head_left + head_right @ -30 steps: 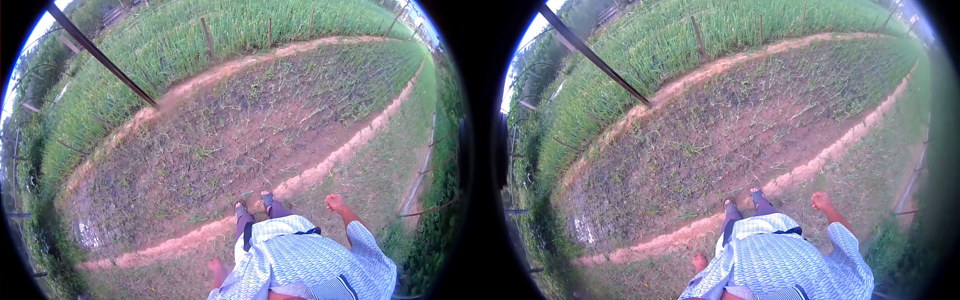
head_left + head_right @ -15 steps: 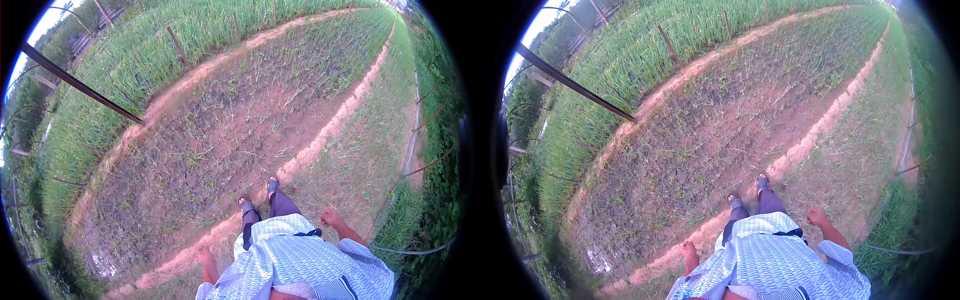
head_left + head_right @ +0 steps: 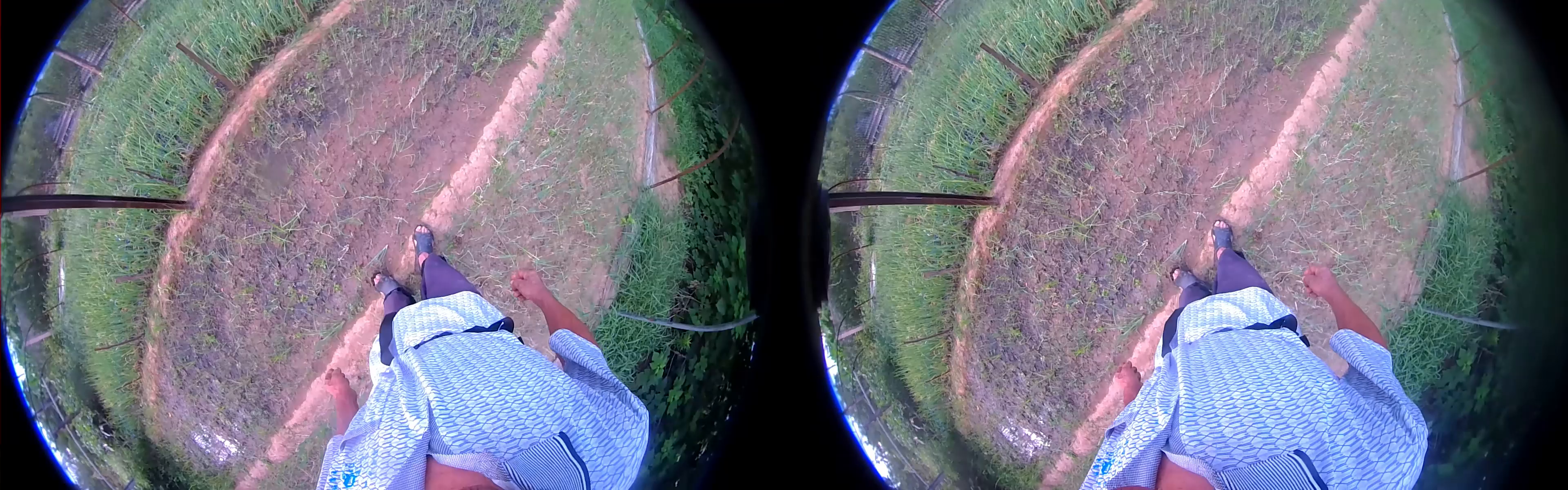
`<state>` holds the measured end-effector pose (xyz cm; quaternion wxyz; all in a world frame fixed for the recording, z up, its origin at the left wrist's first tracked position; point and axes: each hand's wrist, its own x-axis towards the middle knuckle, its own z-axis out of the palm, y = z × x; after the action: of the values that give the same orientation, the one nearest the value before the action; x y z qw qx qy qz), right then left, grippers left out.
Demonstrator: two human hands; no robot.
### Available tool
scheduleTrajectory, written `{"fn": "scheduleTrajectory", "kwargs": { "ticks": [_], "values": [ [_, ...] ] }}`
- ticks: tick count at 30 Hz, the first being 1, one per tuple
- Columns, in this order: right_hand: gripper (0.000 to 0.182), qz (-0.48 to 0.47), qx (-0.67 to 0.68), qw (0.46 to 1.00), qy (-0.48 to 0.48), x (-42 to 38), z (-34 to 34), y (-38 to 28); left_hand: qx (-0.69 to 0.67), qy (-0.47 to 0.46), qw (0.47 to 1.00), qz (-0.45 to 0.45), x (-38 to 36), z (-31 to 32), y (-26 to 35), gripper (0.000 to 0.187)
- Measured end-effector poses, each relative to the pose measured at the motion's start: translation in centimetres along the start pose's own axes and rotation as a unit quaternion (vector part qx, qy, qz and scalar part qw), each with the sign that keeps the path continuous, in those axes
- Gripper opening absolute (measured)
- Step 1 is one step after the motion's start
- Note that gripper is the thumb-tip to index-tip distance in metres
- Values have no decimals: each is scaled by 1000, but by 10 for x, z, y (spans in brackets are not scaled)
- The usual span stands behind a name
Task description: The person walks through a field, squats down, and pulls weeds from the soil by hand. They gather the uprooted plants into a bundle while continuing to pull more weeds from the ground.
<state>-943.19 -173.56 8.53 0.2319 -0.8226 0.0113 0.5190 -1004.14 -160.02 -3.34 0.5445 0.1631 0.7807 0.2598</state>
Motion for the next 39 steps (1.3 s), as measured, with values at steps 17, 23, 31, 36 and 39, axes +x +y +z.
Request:
{"fn": "scheduleTrajectory", "kwargs": {
  "ticks": [17, 23, 31, 36, 39],
  "values": [
    [8, 25, 101, 994, 39, 68, -101, -1, 128, 23, 991, 41, -11, 198, 138, 6],
    [5, 16, 197, 977, 84, 68, -138, 5, 184, -76, 975, 98, 0, 291, 181, 9],
    [3, 115, 308, 943, 61, 93, -121, 52, 359, -73, 910, 191, -28, 394, 249, 7],
    [7, 124, 337, 931, 69, 106, -167, 9, 384, -58, 900, 199, -16, 481, 261, 11],
    [5, 127, 357, 921, 86, 137, -207, -25, 450, -42, 863, 228, -38, 560, 281, 11]
  ]
}}
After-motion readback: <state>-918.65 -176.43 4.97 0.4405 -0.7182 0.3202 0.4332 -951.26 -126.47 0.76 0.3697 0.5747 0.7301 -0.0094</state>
